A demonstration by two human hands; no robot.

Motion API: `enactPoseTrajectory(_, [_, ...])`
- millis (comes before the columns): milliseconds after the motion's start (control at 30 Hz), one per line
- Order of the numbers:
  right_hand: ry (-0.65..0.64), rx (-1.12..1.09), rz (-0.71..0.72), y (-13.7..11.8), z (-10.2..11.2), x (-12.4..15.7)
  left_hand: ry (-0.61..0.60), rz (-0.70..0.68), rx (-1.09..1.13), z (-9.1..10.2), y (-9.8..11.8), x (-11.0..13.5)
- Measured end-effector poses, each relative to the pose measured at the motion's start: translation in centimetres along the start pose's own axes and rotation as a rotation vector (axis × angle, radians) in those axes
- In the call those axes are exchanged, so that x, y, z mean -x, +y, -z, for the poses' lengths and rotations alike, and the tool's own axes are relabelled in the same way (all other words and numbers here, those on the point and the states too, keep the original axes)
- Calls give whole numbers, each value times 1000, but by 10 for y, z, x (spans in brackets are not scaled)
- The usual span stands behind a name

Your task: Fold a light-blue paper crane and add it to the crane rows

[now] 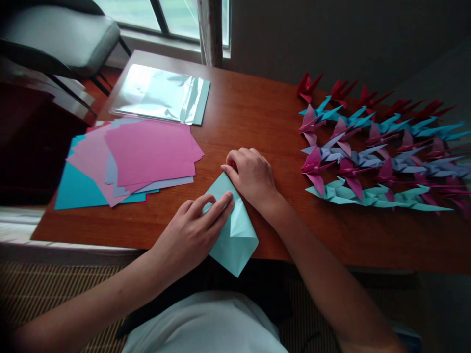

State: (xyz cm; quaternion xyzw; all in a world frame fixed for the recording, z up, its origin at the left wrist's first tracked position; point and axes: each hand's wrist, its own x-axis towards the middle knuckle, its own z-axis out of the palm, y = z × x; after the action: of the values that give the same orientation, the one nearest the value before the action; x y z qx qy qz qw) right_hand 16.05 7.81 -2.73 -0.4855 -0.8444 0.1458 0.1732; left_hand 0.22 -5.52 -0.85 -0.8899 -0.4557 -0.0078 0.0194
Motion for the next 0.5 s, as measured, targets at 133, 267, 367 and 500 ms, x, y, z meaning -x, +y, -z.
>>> enactPoseTrajectory(133, [4,16,-16,-1,0,-4,0,9,15,1,0,-1])
enactPoseTrajectory(267, [-21,-70,31,4,6,-1,-13,18,26,2,0,-1])
enactPoseTrajectory(367, [-52,-125,64,9,13,8,-22,19,47,2,-1,-1])
enactPoseTrajectory(500, [-105,-94,72,15,23,26,-16,34,71,1,-1,0])
